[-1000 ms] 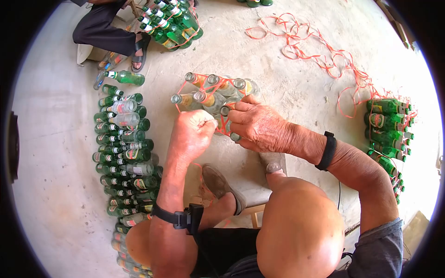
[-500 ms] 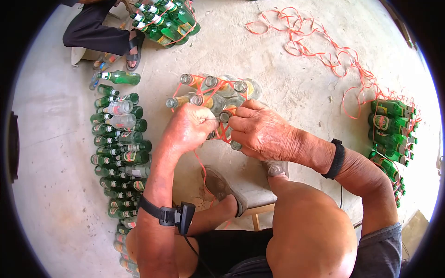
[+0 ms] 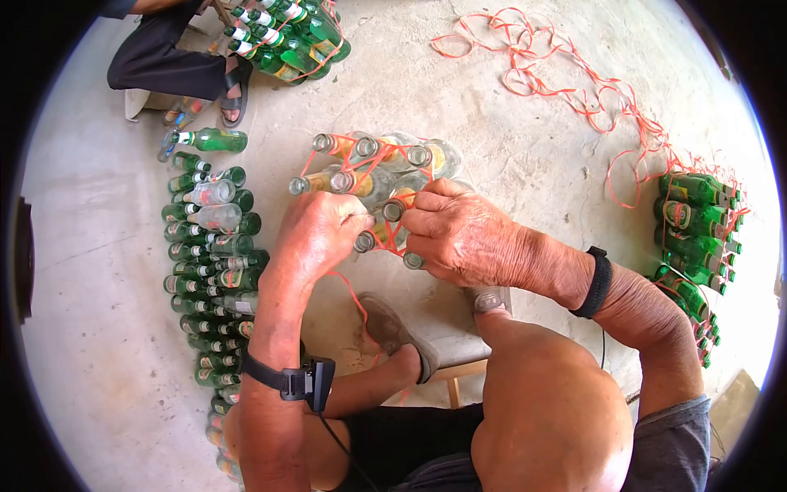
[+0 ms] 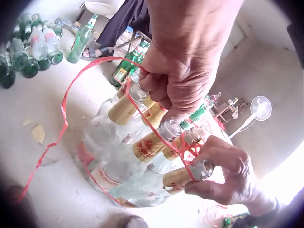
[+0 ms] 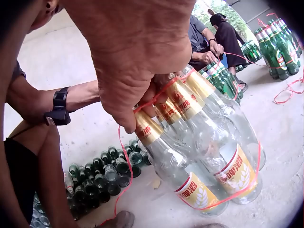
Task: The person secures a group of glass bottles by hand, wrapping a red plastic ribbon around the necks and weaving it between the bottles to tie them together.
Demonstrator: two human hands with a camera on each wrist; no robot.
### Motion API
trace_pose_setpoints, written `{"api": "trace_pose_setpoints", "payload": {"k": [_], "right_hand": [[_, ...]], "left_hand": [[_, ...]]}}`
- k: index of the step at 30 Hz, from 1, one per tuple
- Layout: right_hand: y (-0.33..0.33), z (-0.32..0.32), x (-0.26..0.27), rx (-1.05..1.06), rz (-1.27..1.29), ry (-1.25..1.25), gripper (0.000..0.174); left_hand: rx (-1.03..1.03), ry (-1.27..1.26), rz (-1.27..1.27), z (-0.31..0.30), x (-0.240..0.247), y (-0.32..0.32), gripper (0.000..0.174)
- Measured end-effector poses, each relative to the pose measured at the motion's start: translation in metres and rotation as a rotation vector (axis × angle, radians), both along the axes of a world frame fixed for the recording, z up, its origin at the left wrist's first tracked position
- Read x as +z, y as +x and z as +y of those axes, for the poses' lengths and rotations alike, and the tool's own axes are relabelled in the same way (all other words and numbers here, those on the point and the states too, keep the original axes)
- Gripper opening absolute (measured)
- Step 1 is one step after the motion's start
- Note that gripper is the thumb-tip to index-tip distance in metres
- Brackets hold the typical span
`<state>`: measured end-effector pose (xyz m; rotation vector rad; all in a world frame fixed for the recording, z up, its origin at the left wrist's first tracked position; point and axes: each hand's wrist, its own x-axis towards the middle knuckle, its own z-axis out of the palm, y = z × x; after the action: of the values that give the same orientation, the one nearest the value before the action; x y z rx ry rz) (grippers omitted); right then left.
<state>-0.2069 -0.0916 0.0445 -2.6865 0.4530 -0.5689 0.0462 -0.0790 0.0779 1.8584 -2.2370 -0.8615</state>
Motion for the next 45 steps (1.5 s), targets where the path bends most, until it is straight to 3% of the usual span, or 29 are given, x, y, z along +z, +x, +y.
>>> {"api": "trace_pose_setpoints", "payload": {"k": [7,19,25,31,45], "right_hand": [[-0.001,0.001,0.0,-0.01,-0.014,-0.001,0.02],[-0.001,0.003,-0.001,-0.022,-0.011,0.004,0.024],[-0.002,0.003,0.001,-0.021,0.004,0.01,0.026],[-0.002,0.003,-0.001,-0.016,0.02,0.061,0.033],[0.001,0.004,0.009,-0.023,0.056,0.029,0.028]], "left_hand": [[-0.047,-0.208,-0.061,0.016,-0.002,-0.001,0.018],[0.128,-0.453,0.004,0.065,-0.025,0.003,0.013],[0.281,-0.436,0.031,0.08,-0.029,-0.003,0.013],[0.526,-0.36,0.258,0.099,-0.044,-0.009,0.007],[0.645,-0.377,0.384,0.107,-0.052,-0.011,0.009]]}}
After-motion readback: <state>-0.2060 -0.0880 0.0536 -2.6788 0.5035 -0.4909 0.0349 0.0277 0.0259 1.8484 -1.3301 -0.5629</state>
